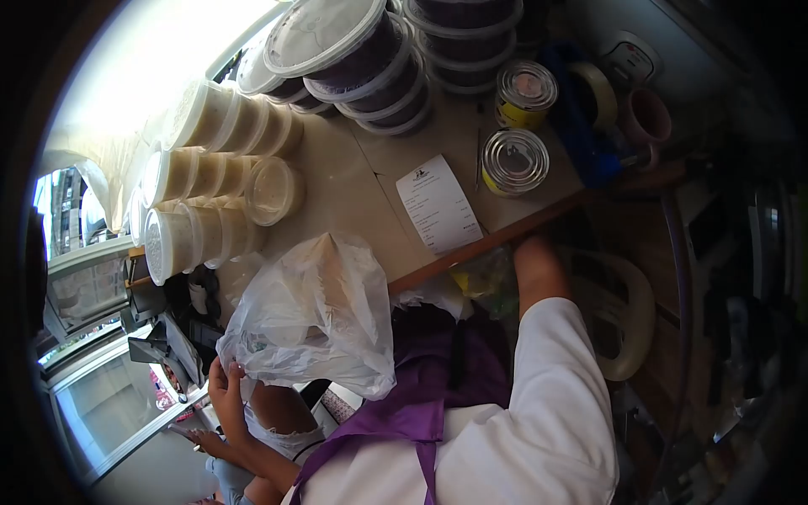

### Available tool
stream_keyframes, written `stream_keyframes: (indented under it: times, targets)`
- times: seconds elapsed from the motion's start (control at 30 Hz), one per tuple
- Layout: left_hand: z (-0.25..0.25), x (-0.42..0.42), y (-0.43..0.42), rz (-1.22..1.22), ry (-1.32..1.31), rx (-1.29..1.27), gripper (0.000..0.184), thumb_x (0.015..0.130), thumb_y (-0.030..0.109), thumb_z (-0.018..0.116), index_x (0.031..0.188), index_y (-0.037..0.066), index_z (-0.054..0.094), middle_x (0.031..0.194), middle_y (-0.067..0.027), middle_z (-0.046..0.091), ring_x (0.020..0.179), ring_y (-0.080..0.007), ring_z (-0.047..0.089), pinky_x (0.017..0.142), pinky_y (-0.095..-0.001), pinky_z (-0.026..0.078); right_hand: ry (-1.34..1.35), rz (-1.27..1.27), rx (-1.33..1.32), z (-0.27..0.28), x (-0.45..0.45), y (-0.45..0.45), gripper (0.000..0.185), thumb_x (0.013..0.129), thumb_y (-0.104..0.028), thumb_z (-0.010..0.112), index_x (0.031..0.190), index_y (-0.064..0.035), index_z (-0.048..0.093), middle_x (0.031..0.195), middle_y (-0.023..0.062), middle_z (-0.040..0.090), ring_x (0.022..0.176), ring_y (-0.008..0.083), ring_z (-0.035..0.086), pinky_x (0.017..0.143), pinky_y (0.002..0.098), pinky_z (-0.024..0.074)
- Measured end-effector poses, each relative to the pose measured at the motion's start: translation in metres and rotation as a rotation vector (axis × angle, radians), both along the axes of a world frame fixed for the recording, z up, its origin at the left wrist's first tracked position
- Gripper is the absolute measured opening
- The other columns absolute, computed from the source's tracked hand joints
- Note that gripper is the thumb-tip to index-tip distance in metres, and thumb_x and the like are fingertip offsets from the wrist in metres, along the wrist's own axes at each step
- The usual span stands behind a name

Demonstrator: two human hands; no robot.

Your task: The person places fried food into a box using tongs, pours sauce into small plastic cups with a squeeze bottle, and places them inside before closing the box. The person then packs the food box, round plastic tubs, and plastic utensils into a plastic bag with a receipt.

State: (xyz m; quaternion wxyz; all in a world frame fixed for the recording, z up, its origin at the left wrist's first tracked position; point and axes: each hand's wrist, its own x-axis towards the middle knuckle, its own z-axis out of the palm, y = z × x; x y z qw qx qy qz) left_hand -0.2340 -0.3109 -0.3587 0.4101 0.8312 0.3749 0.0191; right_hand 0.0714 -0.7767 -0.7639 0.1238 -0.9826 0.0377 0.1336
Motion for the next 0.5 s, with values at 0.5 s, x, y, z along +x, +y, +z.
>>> stream_keyframes:
  times: [0.5]
  targets:
    - [0.032,0.05,0.029,-0.257,-0.577,-0.449,0.056,0.087,0.0,0.051,0.14,0.001,0.034,0.11,-0.012,0.056,0.072,-0.0083,0.056,0.081,-0.0268,0.05,-0.394,-0.83,1.341,0.073,-0.14,-0.062,0.029,0.087,-0.018,0.059,0.11,-0.0014,0.056,0.106,0.0134,0.062,0.103,0.0261,0.061,0.09,0.0362,0.0479]
